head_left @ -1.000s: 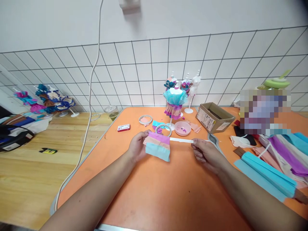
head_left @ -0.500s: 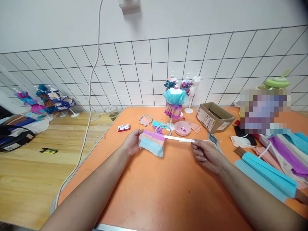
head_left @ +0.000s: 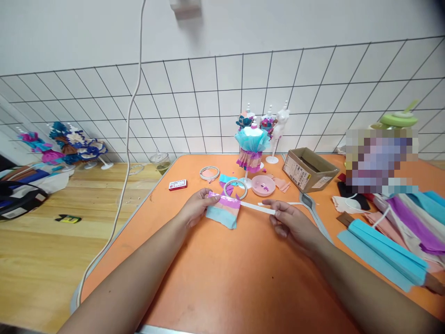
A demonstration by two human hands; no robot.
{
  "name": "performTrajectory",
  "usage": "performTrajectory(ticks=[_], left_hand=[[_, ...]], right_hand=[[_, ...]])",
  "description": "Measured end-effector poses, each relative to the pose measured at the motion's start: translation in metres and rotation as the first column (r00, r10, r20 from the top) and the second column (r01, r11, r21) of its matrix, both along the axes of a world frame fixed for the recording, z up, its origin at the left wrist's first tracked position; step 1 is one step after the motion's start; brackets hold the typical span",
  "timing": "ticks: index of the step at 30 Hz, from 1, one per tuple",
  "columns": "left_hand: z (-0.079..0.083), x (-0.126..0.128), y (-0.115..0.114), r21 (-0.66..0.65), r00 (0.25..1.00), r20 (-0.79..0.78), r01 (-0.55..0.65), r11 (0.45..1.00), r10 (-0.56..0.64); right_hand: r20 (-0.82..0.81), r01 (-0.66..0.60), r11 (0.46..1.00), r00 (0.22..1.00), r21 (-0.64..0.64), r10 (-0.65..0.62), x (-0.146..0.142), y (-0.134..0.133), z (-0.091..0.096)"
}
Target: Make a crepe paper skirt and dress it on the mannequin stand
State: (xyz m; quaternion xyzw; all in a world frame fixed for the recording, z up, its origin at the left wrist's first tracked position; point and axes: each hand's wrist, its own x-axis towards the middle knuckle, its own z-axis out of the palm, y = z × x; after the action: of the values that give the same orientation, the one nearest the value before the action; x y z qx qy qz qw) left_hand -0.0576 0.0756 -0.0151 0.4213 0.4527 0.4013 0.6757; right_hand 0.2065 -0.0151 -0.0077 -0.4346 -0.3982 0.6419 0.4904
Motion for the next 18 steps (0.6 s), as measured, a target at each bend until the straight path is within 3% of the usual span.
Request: performTrajectory(ticks=[5,10,12,15,18], left_hand=[[0.004,0.004,-0.004,0.027,0.999,-0.034,0.040,0.999,-0.039],[0.009,0.001,-0.004,0.054,0.991,-0.098,0.095,0.994,-0.090],[0.006,-0.002,-0.002,0.051,0.989,-0.122,0.093,0.994,-0.086],[0.002,-0.012,0.005,0.025,0.981,-0.152,0.128,0.991,-0.123],[0.002,-0.030,0.012,-0.053,0.957,-0.191,0.211,0.976,-0.217]], right_hand=[[-0.295,0.007,0.998,0.956,0.069,0.014,0.002,-0.007,0.008],[-0.292,0.059,0.998,0.955,-0.010,-0.059,0.004,-0.005,0.005],[-0.201,0.056,0.998,0.978,0.001,-0.055,0.003,-0.002,0.001],[0.105,-0.013,0.999,0.994,0.047,0.008,0.002,0.002,-0.008],[0.510,-0.018,0.993,0.859,0.121,-0.047,0.004,0.008,-0.019]])
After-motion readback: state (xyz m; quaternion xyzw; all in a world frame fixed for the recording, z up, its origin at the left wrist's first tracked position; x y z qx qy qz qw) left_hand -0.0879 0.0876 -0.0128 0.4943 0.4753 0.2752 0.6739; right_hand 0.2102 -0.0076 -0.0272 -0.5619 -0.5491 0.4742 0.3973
